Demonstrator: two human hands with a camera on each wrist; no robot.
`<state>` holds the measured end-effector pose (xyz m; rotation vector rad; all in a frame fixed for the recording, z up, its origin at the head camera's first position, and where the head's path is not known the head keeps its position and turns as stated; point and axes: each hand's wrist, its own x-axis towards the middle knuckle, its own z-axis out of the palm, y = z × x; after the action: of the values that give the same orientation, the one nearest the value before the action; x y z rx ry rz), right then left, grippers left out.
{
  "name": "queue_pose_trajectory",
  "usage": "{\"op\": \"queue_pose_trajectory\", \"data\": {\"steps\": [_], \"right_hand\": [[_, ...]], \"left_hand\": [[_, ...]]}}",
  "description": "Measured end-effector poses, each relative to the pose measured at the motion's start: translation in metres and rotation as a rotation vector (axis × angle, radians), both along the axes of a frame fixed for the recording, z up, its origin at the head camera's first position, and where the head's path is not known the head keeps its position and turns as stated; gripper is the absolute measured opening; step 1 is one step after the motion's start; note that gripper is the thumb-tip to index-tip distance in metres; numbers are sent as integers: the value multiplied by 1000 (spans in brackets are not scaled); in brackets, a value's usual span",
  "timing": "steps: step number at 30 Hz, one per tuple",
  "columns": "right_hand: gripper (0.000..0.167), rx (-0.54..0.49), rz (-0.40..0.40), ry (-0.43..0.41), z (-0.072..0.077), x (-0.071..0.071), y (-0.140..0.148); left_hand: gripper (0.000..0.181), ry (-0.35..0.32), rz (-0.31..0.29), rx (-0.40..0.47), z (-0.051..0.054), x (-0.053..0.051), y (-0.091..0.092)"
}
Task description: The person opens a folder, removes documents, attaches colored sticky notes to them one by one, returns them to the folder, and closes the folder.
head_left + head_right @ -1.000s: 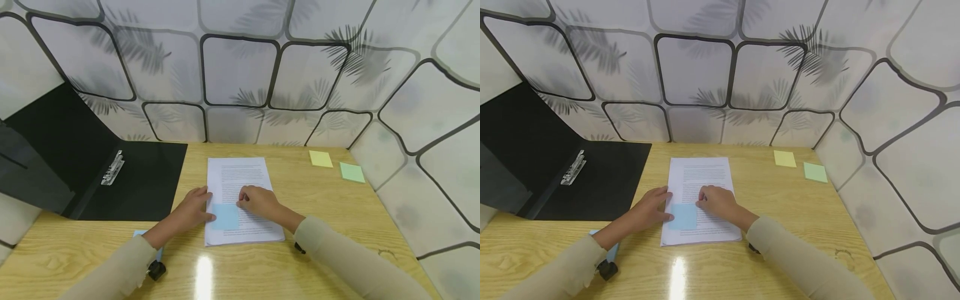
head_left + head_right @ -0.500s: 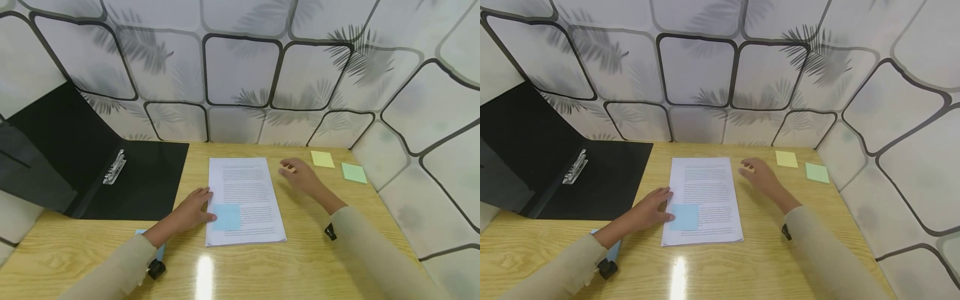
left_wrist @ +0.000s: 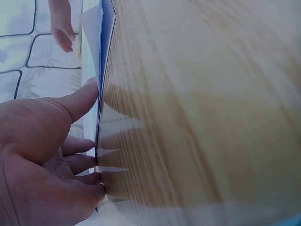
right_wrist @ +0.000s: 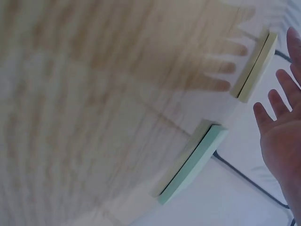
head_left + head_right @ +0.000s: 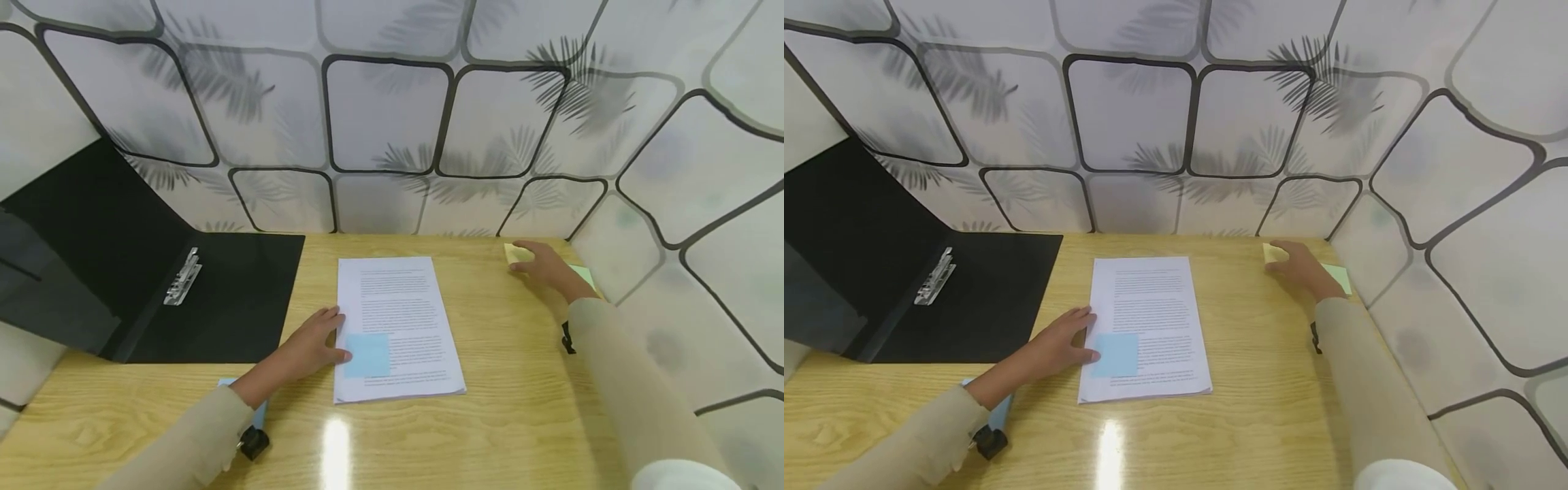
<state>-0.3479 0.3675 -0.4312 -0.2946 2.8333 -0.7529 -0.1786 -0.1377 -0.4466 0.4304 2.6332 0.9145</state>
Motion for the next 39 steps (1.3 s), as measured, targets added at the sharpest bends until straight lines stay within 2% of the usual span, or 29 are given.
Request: {"op": "queue_pose_trajectory", "data": {"steps": [6, 17, 23, 27, 31, 35, 39], "right_hand": [[74, 16, -52, -28, 1, -8, 12], [75, -5, -88, -71, -6, -7, 14], [75, 38, -44, -35, -8, -13, 16], [74, 71, -63, -8, -10, -16, 18], [67, 17, -95, 28, -8, -15, 19], [57, -83, -126, 67, -3, -11, 18], [54, -200, -173, 61, 4, -2, 12]], "left_hand": [[81, 13, -11, -1, 1, 1, 1], [81, 15, -14, -7, 1, 0, 1], [81, 16, -1, 0, 2, 1, 0], [80, 20, -6, 3, 3, 1, 0], [80, 24, -7, 0, 4, 1, 1], [80, 28, -4, -5, 5, 1, 1], [80, 28, -2, -11, 4, 2, 0]]}}
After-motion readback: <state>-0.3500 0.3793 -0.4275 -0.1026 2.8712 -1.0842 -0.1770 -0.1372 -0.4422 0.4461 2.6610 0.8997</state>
